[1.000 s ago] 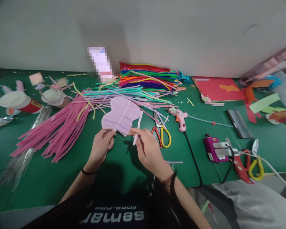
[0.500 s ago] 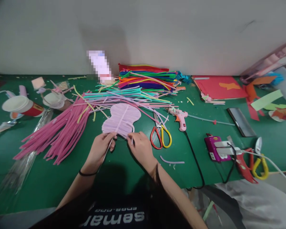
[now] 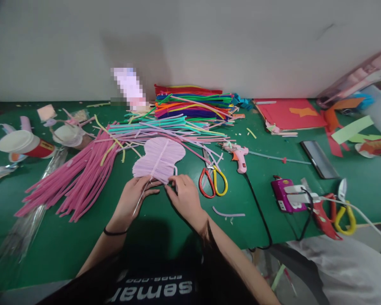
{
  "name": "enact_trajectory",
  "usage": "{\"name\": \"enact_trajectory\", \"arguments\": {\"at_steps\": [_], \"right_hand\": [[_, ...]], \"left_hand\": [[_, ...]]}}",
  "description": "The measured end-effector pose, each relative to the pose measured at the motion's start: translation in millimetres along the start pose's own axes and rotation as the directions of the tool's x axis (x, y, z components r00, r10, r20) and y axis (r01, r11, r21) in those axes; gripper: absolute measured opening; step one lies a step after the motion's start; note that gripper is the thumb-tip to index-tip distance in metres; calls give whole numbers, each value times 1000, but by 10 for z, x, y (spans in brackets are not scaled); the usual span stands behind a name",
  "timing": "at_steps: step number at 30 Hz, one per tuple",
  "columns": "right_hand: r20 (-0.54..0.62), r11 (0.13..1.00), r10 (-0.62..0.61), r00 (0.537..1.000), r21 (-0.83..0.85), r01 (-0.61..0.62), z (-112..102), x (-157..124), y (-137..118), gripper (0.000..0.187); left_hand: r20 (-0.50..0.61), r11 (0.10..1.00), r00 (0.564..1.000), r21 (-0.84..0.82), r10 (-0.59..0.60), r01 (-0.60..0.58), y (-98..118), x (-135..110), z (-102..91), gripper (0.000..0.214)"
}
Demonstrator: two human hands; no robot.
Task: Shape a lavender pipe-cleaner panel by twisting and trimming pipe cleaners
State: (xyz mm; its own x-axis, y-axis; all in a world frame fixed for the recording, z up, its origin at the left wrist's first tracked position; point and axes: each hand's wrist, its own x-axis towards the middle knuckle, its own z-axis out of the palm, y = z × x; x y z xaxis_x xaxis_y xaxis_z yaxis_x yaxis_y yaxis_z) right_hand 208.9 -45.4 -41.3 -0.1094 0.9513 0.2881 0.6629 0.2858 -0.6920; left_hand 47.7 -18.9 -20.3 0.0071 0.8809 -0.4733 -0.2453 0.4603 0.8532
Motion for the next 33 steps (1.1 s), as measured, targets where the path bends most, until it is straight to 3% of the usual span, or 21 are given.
{"name": "enact_trajectory", "arguments": {"at_steps": [3,6,11,15,20,24,27,33], "right_hand": [[53,999,-31,998,-21,32,-18,5,-5,13],[93,981,-105,990,-155,118,-29,-4,-8,12],[181,846,-286,941,-414,336,-26,-44,3,16],[256,830,-335,907,-376,412,-87,-53,-28,18],[161,978,-188,969,-60,199,-273,-15,-69,28],[30,998,-37,999,57,35,-292,20,-41,24],[32,996,-19,999,88,16,-198,41,-9,8],[83,995,-21,996,102,12,-72,39,-1,6]], "left_hand": [[7,999,1000,-30,-13,14,1,10,-12,22],[-8,999,1000,-45,-19,19,3,8,-14,20],[-50,1000,999,-4,-9,8,2,-8,13,21],[-83,996,996,83,27,-21,-19,10,5,26],[-50,998,998,54,40,-37,-38,35,-39,26],[-48,998,997,15,67,-66,-18,17,-25,31],[-37,997,996,-23,79,-80,-5,6,-5,34],[-11,999,999,-15,44,-44,-22,25,-9,36]]}}
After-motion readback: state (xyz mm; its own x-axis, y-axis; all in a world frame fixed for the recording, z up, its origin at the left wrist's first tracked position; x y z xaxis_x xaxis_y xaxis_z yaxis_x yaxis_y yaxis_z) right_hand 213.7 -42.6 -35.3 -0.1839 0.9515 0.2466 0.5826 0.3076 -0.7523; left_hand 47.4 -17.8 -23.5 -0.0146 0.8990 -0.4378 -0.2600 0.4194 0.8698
